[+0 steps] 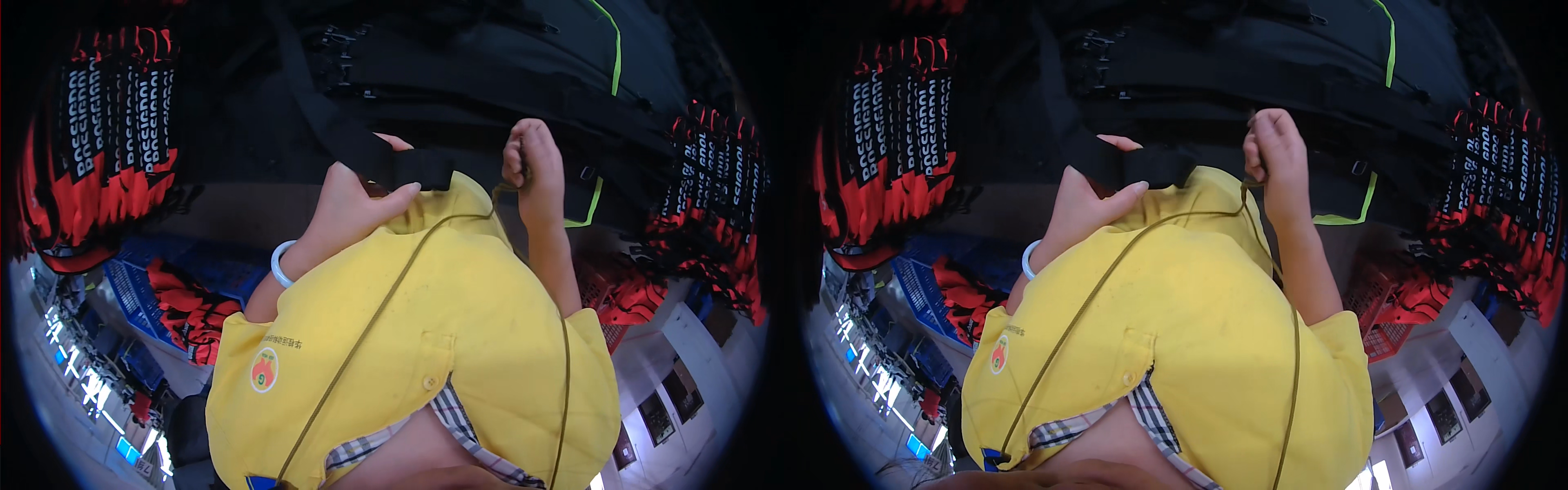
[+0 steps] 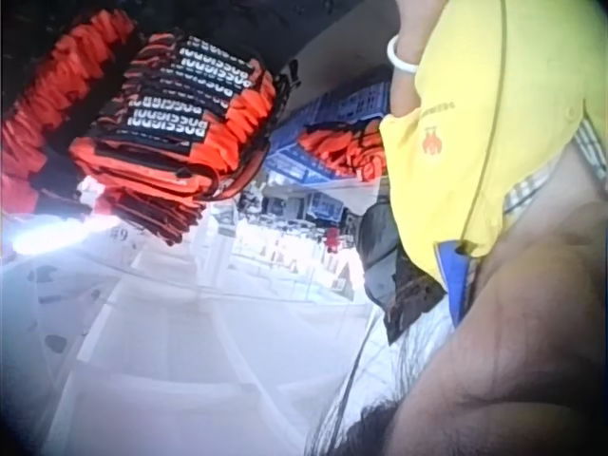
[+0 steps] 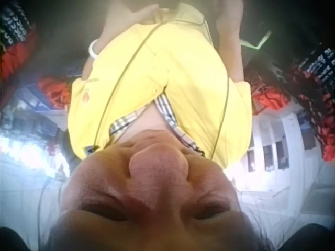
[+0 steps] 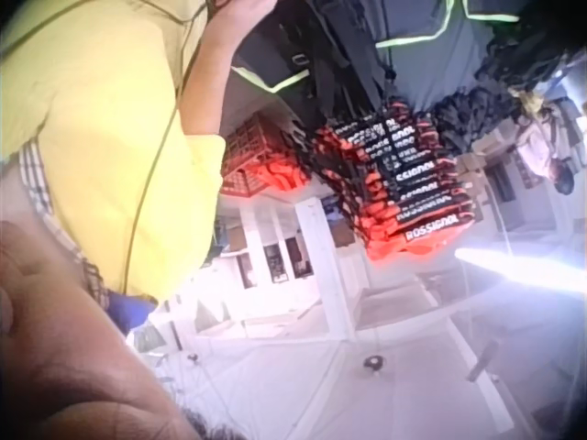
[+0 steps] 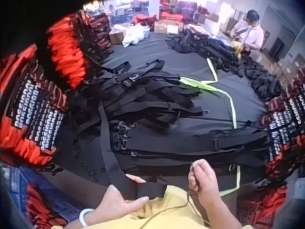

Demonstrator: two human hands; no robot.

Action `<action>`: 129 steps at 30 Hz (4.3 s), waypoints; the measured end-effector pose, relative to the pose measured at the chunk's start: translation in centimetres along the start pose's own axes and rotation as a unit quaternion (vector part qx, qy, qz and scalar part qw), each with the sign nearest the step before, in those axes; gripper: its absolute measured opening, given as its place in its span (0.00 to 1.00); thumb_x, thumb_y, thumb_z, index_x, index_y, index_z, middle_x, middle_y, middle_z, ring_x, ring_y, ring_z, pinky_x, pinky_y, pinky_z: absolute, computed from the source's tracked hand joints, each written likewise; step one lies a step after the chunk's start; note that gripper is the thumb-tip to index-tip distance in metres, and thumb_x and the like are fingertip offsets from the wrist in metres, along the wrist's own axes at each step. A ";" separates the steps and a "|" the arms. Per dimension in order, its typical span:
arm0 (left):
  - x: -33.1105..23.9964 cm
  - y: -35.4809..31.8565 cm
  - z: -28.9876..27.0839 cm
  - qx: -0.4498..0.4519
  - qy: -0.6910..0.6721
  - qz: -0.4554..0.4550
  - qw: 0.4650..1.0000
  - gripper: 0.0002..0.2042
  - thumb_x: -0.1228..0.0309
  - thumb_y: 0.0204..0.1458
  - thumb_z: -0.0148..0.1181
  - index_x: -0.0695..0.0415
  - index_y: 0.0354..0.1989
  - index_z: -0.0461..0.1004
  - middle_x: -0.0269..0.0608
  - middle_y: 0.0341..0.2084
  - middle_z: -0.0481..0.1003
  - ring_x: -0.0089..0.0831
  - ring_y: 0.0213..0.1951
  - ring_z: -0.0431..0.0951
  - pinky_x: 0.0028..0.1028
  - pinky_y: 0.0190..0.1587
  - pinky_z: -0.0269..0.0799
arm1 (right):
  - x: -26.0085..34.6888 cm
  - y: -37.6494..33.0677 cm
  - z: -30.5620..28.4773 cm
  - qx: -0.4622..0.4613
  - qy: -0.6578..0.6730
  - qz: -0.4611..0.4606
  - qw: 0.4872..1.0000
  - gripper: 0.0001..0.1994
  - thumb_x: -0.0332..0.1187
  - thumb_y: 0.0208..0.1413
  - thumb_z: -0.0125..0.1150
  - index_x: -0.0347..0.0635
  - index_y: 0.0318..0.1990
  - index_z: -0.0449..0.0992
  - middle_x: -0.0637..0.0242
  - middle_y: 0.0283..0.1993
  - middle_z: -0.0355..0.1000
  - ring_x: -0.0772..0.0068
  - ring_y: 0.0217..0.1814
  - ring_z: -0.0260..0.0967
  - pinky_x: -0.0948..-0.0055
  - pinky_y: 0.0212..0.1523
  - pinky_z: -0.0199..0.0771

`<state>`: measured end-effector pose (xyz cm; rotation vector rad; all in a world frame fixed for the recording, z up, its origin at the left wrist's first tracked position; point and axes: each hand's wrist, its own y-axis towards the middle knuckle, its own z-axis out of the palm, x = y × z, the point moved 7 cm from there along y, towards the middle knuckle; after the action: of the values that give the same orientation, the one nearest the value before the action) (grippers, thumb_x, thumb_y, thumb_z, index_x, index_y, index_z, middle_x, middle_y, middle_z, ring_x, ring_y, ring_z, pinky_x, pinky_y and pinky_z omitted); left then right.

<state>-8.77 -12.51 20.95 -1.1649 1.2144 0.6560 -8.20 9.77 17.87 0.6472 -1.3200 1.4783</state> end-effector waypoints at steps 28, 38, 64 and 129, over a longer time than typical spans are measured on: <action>-0.6 -0.2 -0.2 -0.001 -0.079 -0.003 0.997 0.18 0.79 0.43 0.64 0.62 0.44 0.69 0.36 0.35 0.73 0.18 0.34 0.73 0.16 0.34 0.70 | 3.6 -1.7 6.5 0.172 -0.423 -0.248 0.854 0.12 0.33 0.45 0.69 0.38 0.31 0.71 0.63 0.27 0.74 0.64 0.25 0.72 0.76 0.25 0.68; 0.3 -1.2 -0.1 0.026 -0.105 -0.015 0.994 0.17 0.78 0.44 0.63 0.62 0.44 0.69 0.34 0.37 0.72 0.18 0.36 0.73 0.16 0.34 0.68 | 3.4 -2.0 7.3 0.237 -0.455 -0.236 0.825 0.12 0.33 0.46 0.68 0.38 0.31 0.71 0.64 0.25 0.73 0.67 0.24 0.72 0.76 0.23 0.67; 0.2 -2.4 -0.8 0.006 -0.113 -0.021 0.993 0.16 0.79 0.44 0.63 0.62 0.44 0.70 0.32 0.37 0.72 0.15 0.36 0.71 0.15 0.34 0.67 | 1.9 -1.9 7.4 0.238 -0.386 -0.196 0.870 0.10 0.30 0.47 0.68 0.37 0.31 0.72 0.66 0.26 0.72 0.76 0.24 0.69 0.81 0.27 0.66; 8.8 5.7 -20.9 -0.207 -0.703 0.134 0.667 0.11 0.70 0.63 0.41 0.59 0.44 0.70 0.39 0.43 0.75 0.29 0.47 0.75 0.35 0.56 0.65 | 0.9 1.3 -26.6 -0.001 -0.259 0.106 0.960 0.13 0.24 0.53 0.52 0.35 0.47 0.73 0.78 0.27 0.61 0.89 0.23 0.49 0.84 0.25 0.49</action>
<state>-18.94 -31.64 12.25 -0.4447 -0.1688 1.6823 -3.78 35.19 11.25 0.9584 -1.8374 1.5338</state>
